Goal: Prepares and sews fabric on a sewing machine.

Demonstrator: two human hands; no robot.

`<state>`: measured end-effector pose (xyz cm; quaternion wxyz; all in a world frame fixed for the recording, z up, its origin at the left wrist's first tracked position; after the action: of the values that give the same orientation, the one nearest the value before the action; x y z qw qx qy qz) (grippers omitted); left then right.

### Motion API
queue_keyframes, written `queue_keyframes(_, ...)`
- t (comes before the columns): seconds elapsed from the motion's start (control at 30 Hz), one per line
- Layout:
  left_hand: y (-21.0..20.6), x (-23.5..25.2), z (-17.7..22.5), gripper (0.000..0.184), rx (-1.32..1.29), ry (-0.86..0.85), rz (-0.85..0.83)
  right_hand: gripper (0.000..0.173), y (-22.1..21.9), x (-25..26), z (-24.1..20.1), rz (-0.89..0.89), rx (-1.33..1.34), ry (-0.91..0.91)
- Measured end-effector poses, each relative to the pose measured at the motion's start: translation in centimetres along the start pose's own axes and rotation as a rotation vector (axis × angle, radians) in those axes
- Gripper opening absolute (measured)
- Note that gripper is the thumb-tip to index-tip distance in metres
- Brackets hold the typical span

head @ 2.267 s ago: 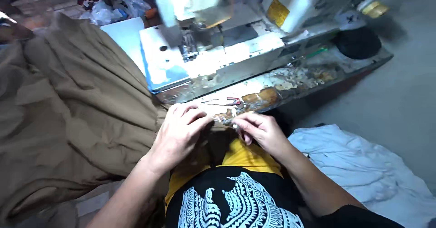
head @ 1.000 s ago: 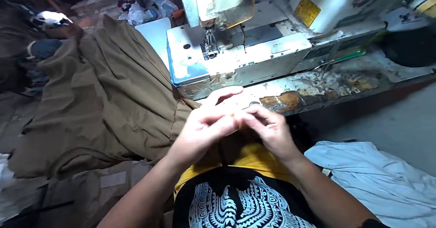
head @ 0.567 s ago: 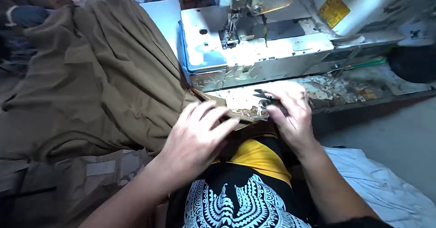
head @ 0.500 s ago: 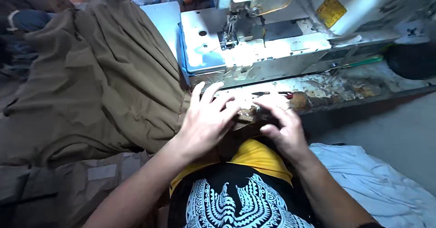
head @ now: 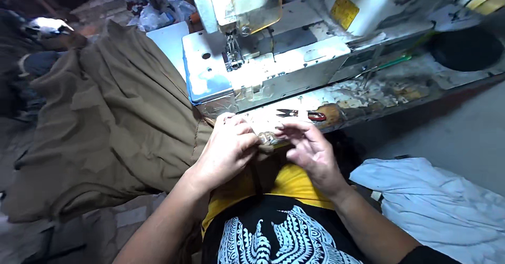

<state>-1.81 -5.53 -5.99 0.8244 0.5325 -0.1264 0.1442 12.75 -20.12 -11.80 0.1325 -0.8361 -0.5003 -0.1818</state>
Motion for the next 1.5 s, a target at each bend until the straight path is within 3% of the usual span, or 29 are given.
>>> queue_keyframes(0.07,1.8,2.1,1.4,0.015,-0.235,-0.011,0.078,0.075,-0.5,-0.1,-1.1,-0.116,0.059,-0.087)
queue_keyframes(0.1,2.4,3.3,1.8,0.015,-0.303,-0.019,0.103,0.071,-0.7,-0.2,-1.6,-0.123,0.095,-0.122)
queue_keyframes(0.2,2.8,5.2,1.5,0.015,-0.3,-0.012,0.172,0.016,-0.8,0.0,-2.1,0.008,0.128,-0.186)
queue_keyframes(0.3,2.1,3.8,1.2,0.016,-0.24,0.062,0.33,0.009,0.0,-0.1,-1.3,0.076,0.164,-0.176)
queue_keyframes(0.4,0.9,-0.6,3.6,0.008,-0.643,0.282,0.444,0.003,0.7,-0.6,-0.7,0.072,0.257,-0.219)
queue_keyframes(0.5,-2.3,-3.3,5.6,0.011,-0.927,0.429,0.358,0.007,0.4,-0.9,-1.0,0.014,0.336,-0.329)
queue_keyframes(0.67,-2.9,-2.4,5.5,0.015,-0.673,0.406,0.431,0.006,-1.4,-0.5,-2.4,0.0,0.434,-0.375)
queue_keyframes(0.77,-2.7,-2.4,5.7,0.021,-0.432,0.366,0.427,0.009,-1.7,-0.7,-2.9,0.027,0.357,-0.342)
queue_keyframes(0.9,-2.9,-2.7,5.5,0.015,-0.248,0.288,0.439,0.012,-1.7,-1.3,-2.7,0.058,0.192,-0.235)
queue_keyframes(1.03,-3.4,-4.0,5.2,0.015,-0.678,0.48,0.358,0.01,-0.6,-1.9,-0.9,0.207,-0.068,-0.184)
queue_keyframes(1.1,-3.2,-4.4,5.3,0.014,-0.995,0.566,0.307,0.035,-1.1,-2.4,-0.6,0.121,-0.273,-0.216)
queue_keyframes(1.13,-2.6,-4.5,5.3,0.014,-1.157,0.604,0.334,0.046,-1.6,-2.9,-0.3,0.076,-0.372,-0.212)
queue_keyframes(1.2,-0.2,-4.4,4.8,0.019,-1.463,0.631,0.513,0.047,-2.1,-3.5,0.7,0.034,-0.504,-0.202)
queue_keyframes(1.27,2.0,-5.5,4.0,0.016,-1.727,0.554,0.648,0.036,-1.7,-3.1,1.3,0.047,-0.29,-0.241)
queue_keyframes(1.33,2.1,-8.5,3.6,0.014,-1.789,0.571,0.679,0.021,-0.7,-2.0,0.3,-0.021,0.255,-0.401)
queue_keyframes(1.37,1.9,-10.0,3.3,0.014,-1.686,0.635,0.685,0.015,-0.5,-1.5,-0.2,-0.087,0.526,-0.509)
queue_keyframes(1.43,1.9,-12.0,2.9,0.009,-1.383,0.749,0.697,0.024,-1.1,-0.7,-0.9,-0.214,0.885,-0.671)
queue_keyframes(1.5,2.3,-13.0,2.9,0.013,-1.174,0.733,0.709,0.029,-1.9,-0.2,-1.0,-0.257,0.924,-0.761)
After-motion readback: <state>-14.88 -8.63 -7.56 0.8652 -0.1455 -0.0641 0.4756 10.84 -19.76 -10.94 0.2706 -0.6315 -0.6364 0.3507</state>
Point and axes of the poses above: each hand's wrist, its own x-axis towards the middle knuckle, its own y-axis out of the back of the hand, z = x × y, the point moved 2 cm from there along x, towards the middle knuckle, and after that the axes turned 2 degrees about -x, right-handed, at the moved point
